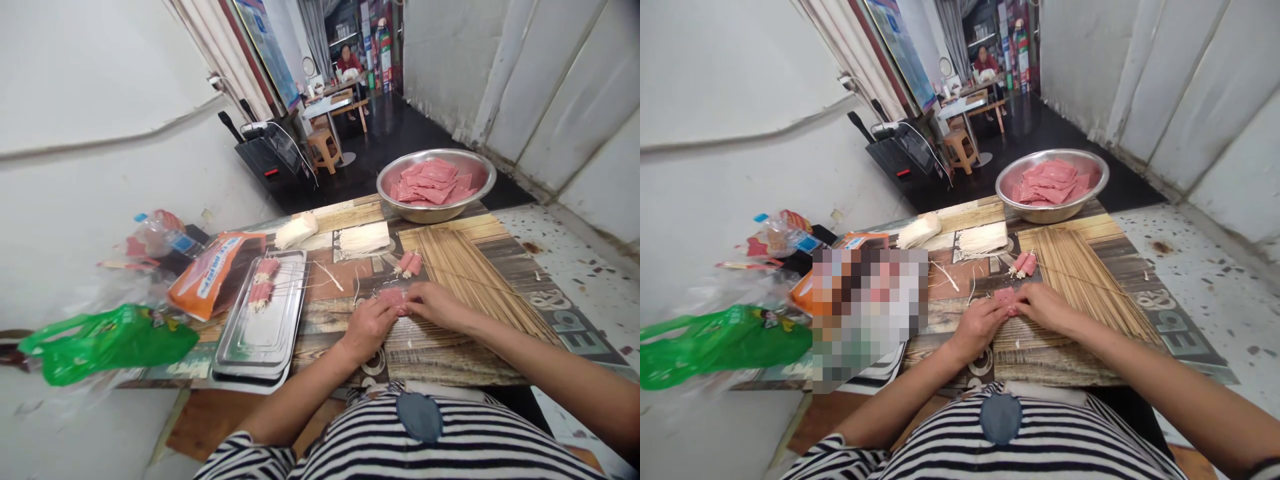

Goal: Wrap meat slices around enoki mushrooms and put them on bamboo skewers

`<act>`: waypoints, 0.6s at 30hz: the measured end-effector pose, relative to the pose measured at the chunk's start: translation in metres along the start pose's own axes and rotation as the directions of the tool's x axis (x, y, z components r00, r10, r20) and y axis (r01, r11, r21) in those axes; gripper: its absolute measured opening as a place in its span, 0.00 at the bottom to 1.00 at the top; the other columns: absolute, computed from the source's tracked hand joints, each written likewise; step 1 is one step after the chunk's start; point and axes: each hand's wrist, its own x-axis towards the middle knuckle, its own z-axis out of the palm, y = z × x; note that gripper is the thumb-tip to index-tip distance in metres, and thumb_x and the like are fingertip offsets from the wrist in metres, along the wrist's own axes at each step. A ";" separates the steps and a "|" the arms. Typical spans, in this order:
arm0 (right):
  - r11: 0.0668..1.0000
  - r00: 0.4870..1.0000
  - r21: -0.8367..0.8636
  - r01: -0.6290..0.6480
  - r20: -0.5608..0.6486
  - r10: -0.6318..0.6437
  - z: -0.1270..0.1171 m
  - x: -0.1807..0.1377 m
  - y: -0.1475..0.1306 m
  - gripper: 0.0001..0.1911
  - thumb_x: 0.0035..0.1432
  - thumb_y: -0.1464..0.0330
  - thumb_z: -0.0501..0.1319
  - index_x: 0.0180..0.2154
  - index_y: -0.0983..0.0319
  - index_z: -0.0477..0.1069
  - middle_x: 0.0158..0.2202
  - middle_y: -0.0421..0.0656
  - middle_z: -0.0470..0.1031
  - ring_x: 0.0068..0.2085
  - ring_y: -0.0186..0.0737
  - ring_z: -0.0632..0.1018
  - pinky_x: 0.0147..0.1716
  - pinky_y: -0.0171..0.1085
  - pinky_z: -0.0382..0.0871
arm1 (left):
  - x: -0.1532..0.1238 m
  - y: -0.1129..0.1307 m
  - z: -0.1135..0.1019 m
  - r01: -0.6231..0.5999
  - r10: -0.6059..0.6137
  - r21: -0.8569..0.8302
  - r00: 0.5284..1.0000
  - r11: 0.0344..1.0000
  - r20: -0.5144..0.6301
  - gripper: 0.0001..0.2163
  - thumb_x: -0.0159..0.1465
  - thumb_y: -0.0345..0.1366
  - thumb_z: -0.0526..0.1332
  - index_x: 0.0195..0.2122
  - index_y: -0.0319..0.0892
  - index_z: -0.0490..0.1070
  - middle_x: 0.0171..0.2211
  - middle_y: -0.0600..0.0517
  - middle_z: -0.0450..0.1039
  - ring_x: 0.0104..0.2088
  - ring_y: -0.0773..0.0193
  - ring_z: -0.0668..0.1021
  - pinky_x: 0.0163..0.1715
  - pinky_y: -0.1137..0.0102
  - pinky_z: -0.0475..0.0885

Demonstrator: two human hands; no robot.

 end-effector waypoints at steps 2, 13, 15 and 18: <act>0.993 0.992 -0.076 0.093 -0.079 -0.099 0.003 -0.007 0.002 0.12 0.63 0.64 0.56 0.34 0.60 0.78 0.33 0.43 0.78 0.34 0.39 0.76 0.33 0.35 0.66 | 0.003 0.001 -0.002 0.014 -0.014 -0.032 1.000 0.999 0.009 0.08 0.68 0.34 0.56 0.44 0.41 0.73 0.41 0.47 0.78 0.38 0.63 0.77 0.37 0.68 0.74; 0.683 0.791 -0.592 0.428 -0.120 -0.600 0.019 -0.022 -0.017 0.15 0.67 0.75 0.47 0.43 0.69 0.72 0.36 0.50 0.74 0.39 0.43 0.71 0.42 0.43 0.68 | 0.003 0.000 -0.003 0.124 -0.130 -0.168 0.991 0.978 -0.029 0.11 0.69 0.36 0.55 0.37 0.41 0.77 0.35 0.46 0.78 0.34 0.63 0.76 0.35 0.67 0.73; 0.655 0.796 -0.615 0.440 -0.070 -0.601 0.019 -0.019 -0.014 0.15 0.66 0.75 0.47 0.42 0.69 0.72 0.33 0.49 0.73 0.36 0.42 0.70 0.39 0.43 0.67 | 0.001 0.002 -0.002 0.125 -0.133 -0.137 0.990 0.983 -0.051 0.10 0.68 0.36 0.55 0.38 0.40 0.76 0.36 0.46 0.78 0.34 0.62 0.76 0.34 0.67 0.73; 0.674 0.825 -0.583 0.453 -0.013 -0.566 0.018 -0.014 -0.009 0.15 0.66 0.74 0.47 0.41 0.70 0.73 0.33 0.49 0.73 0.36 0.43 0.70 0.38 0.43 0.67 | -0.002 0.005 -0.002 0.104 -0.104 -0.023 0.994 0.994 -0.035 0.10 0.68 0.35 0.55 0.41 0.37 0.74 0.36 0.45 0.77 0.35 0.60 0.75 0.35 0.65 0.73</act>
